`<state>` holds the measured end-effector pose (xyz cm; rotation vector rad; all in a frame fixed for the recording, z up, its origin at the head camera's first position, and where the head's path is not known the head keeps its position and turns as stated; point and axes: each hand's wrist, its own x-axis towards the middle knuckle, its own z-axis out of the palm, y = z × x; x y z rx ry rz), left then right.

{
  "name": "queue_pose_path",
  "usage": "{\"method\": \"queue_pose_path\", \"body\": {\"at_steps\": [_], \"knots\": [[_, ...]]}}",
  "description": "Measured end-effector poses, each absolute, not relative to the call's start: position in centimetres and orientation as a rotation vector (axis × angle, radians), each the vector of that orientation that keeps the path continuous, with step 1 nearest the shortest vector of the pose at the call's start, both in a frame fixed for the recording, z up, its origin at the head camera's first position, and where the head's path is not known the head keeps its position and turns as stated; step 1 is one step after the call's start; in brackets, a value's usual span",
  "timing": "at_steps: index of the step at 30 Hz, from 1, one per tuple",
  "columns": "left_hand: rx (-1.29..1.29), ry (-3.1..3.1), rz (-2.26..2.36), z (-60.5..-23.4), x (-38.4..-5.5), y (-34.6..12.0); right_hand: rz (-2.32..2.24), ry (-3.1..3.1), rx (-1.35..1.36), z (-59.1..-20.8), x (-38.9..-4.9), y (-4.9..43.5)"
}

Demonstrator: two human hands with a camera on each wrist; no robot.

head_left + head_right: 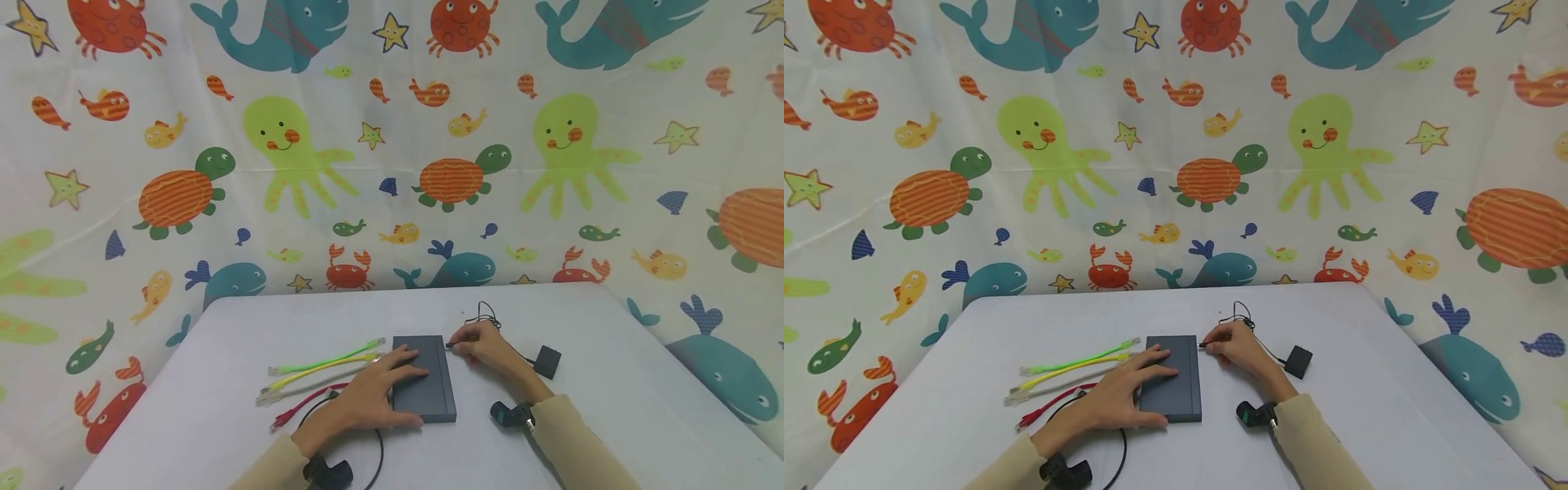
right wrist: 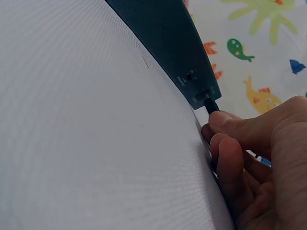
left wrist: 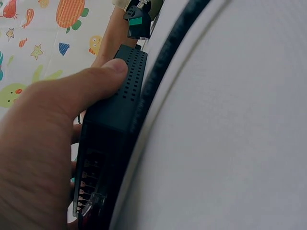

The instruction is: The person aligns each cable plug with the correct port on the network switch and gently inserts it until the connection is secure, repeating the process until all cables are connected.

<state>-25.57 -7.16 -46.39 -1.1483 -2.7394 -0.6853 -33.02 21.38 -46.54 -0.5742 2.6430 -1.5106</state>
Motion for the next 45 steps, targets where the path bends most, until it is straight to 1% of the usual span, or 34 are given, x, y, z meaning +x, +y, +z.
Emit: {"method": "queue_pose_path", "body": {"at_steps": [5,12,27,33,37,45], "knots": [[-1.139,-2.755,-0.687,-46.3,-25.6,-7.1,-1.515,2.633,-0.563,-45.0,-32.1,21.1],[-1.144,-2.748,-0.712,-46.5,-25.6,-7.1,-1.488,2.656,-0.576,-46.9,-33.6,21.6],[-1.147,-2.763,-0.721,-46.4,-25.6,-7.2,-1.533,2.603,-0.643,-46.9,-33.5,21.6],[-1.145,-2.759,-0.707,-46.4,-25.6,-7.2,-1.506,2.635,-0.626,-46.6,-33.3,21.5],[-1.147,-2.753,-0.705,-46.4,-25.6,-7.2,-1.493,2.66,-0.667,-46.5,-33.1,21.5],[-1.153,-2.749,-0.708,-46.3,-25.6,-7.2,-1.441,2.693,-0.61,-46.9,-33.4,21.4]]}}
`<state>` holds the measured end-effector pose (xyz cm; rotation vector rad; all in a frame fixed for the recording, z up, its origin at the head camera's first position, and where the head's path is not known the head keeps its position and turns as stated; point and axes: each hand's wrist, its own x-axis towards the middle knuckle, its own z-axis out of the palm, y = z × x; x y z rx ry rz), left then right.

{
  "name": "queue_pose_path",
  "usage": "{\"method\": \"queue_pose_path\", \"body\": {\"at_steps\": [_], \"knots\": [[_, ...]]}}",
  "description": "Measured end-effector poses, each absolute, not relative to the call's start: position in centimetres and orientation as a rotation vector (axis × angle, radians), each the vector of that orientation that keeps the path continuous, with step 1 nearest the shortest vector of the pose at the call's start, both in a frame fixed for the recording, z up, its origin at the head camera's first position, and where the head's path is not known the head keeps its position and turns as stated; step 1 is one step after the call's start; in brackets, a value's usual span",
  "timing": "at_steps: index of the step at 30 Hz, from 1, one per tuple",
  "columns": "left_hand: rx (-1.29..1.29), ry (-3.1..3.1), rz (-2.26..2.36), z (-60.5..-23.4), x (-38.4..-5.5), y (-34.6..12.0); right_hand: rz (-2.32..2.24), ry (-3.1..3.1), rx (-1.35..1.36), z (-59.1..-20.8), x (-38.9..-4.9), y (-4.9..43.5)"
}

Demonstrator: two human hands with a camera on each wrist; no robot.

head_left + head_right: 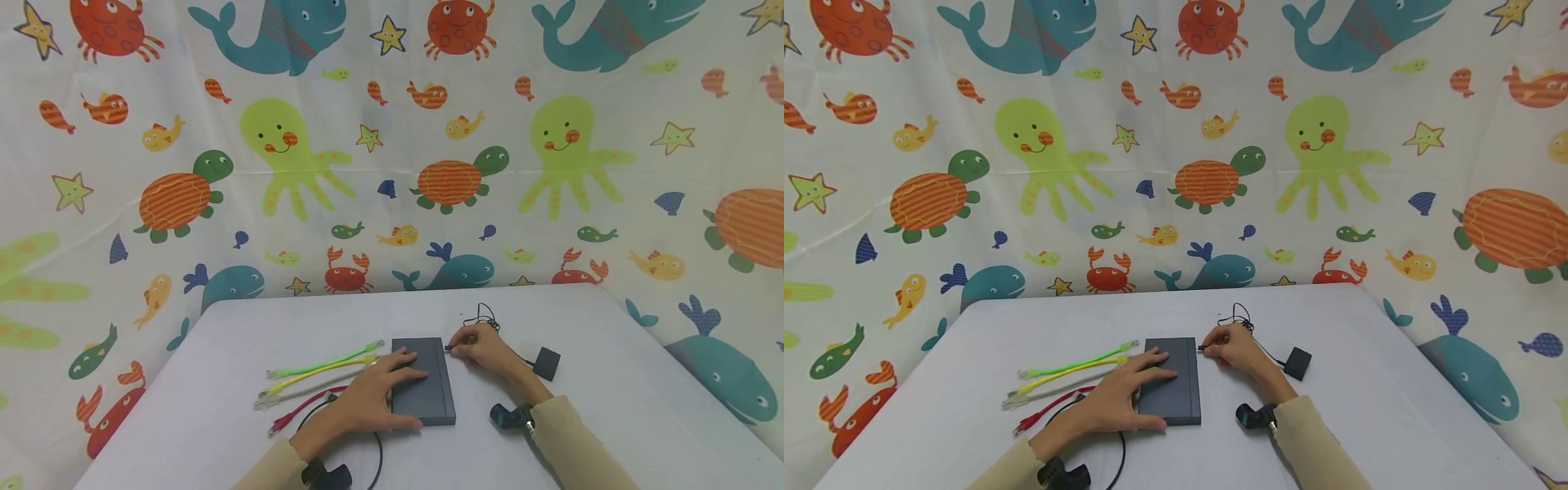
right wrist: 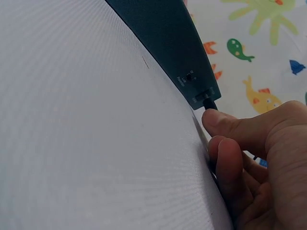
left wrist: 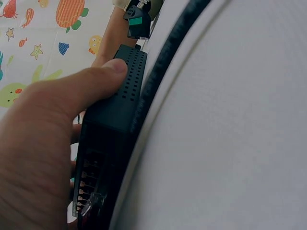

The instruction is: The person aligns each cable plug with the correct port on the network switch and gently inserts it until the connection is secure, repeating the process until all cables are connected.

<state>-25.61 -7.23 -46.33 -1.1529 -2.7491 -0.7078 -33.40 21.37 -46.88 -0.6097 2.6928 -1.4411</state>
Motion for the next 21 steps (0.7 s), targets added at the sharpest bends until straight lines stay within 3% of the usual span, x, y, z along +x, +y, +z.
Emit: {"method": "queue_pose_path", "body": {"at_steps": [21], "knots": [[-1.147,-2.759,-0.708,-46.51,-25.74,-7.21,-1.453,2.7,-0.557,-46.7,-33.11,21.31]]}}
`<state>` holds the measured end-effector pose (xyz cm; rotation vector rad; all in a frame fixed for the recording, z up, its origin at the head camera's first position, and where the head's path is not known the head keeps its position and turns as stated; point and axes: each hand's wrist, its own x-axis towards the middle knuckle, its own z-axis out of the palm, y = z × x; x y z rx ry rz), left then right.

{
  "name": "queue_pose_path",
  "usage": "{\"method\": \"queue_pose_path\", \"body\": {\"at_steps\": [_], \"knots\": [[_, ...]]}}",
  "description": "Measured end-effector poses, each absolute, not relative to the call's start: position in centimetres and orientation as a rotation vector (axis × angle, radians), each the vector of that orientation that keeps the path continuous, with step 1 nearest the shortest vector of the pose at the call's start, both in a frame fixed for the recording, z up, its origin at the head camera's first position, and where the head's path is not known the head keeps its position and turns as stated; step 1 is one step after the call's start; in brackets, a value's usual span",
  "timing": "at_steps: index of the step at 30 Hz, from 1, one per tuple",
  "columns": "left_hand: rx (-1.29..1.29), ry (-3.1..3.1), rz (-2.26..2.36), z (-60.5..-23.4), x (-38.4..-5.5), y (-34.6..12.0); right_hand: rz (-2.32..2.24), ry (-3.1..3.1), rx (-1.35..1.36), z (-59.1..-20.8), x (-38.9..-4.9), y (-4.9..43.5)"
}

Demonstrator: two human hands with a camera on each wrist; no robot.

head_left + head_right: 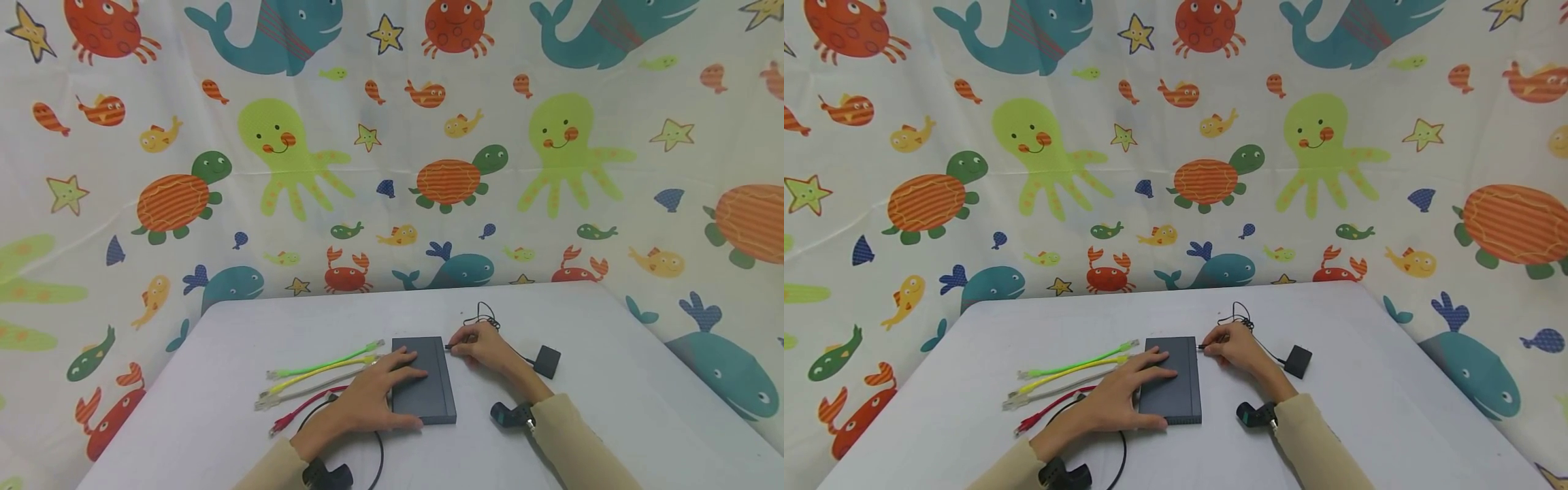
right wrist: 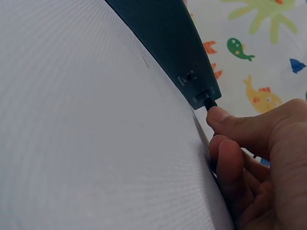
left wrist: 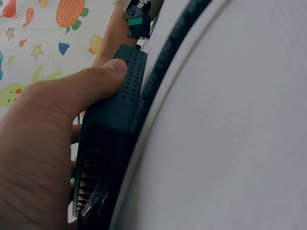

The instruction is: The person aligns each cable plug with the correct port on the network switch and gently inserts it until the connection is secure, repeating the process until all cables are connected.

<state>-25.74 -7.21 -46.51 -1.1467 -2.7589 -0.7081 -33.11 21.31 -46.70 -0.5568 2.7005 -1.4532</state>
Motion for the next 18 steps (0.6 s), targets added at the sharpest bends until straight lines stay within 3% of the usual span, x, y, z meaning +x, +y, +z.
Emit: {"method": "queue_pose_path", "body": {"at_steps": [18], "knots": [[-1.155,-2.746,-0.716,-46.52,-25.79,-7.2,-1.473,2.704,-0.584,-46.94,-33.26,21.31]]}}
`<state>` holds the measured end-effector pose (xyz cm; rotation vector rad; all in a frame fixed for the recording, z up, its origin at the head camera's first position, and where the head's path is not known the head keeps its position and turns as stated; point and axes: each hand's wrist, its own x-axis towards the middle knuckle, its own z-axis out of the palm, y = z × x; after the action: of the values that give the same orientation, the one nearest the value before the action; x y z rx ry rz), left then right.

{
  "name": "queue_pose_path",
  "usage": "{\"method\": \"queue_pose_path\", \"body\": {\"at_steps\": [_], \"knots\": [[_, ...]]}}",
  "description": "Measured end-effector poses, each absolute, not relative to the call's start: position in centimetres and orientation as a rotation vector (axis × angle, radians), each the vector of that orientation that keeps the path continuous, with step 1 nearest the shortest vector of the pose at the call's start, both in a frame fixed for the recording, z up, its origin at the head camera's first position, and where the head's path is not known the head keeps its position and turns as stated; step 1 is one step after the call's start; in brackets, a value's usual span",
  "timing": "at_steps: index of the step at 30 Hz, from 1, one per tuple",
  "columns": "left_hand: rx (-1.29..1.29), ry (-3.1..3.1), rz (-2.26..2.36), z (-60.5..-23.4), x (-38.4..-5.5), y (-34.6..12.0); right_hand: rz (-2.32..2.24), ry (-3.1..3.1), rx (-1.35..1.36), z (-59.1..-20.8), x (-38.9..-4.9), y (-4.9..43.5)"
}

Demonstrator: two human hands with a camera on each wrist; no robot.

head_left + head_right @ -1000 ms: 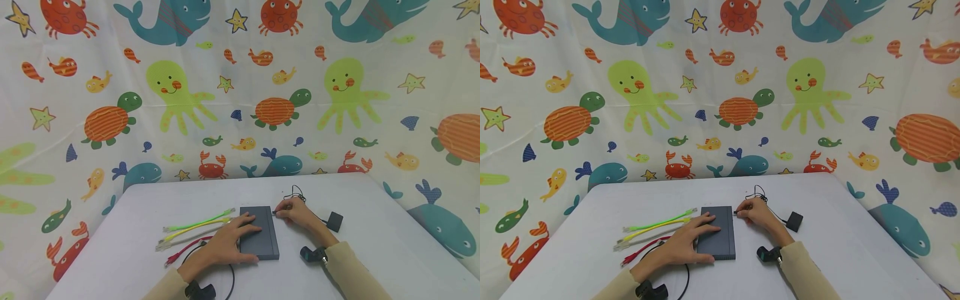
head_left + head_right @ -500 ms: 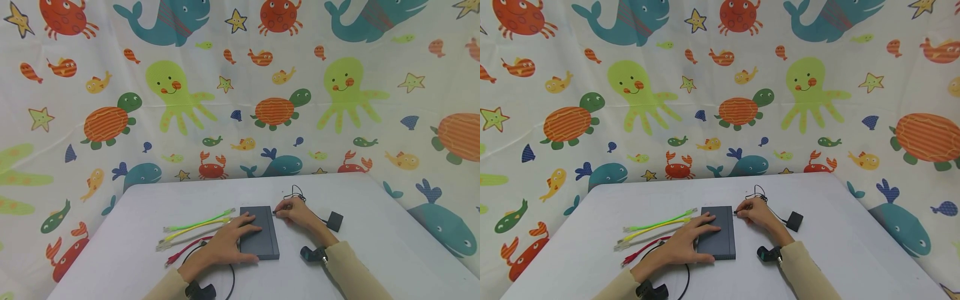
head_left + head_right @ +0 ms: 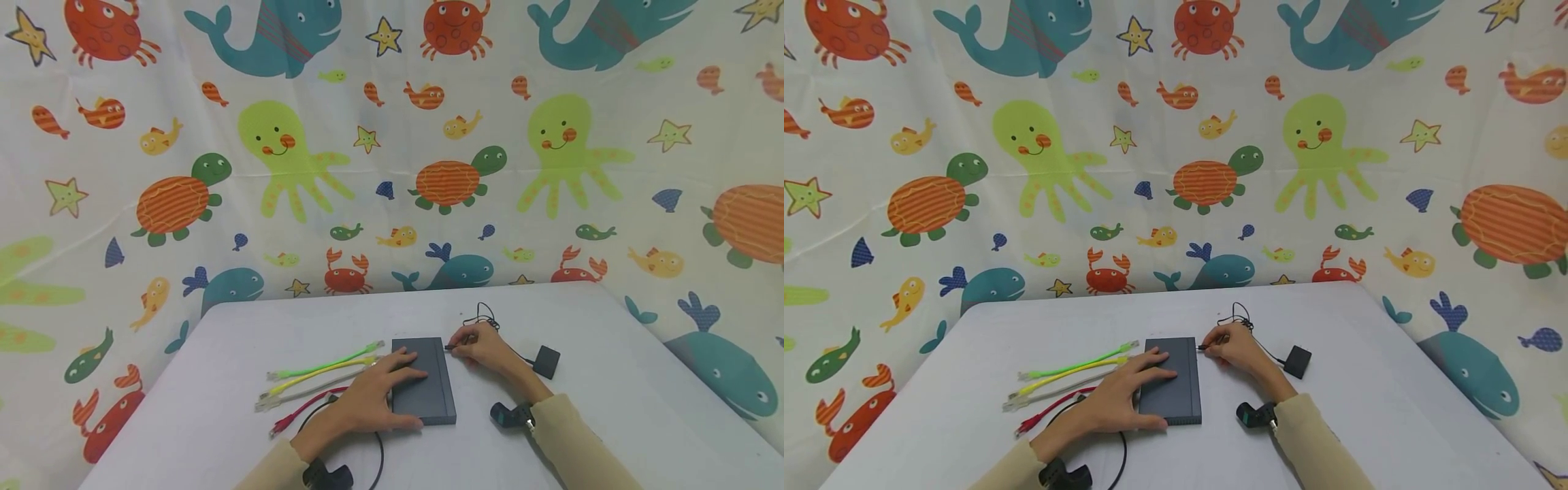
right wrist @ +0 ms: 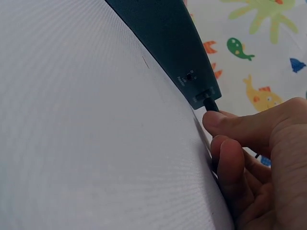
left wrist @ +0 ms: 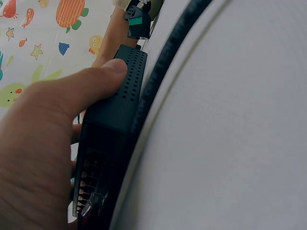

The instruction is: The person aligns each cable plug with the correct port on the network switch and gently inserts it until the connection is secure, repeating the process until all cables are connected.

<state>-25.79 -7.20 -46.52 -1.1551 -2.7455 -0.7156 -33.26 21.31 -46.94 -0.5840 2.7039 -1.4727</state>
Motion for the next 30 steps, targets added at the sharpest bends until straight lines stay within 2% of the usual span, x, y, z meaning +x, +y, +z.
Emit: {"method": "queue_pose_path", "body": {"at_steps": [12,20,30], "knots": [[-1.154,-2.745,-0.718,-46.8,-25.8,-7.3,-1.486,2.695,-0.551,-47.1,-33.3,21.3],[-1.152,-2.732,-0.723,-47.0,-25.9,-7.2,-1.494,2.669,-0.637,-45.0,-31.9,20.8],[-1.154,-2.734,-0.716,-46.8,-25.9,-7.2,-1.462,2.729,-0.583,-46.9,-33.5,21.3]]}}
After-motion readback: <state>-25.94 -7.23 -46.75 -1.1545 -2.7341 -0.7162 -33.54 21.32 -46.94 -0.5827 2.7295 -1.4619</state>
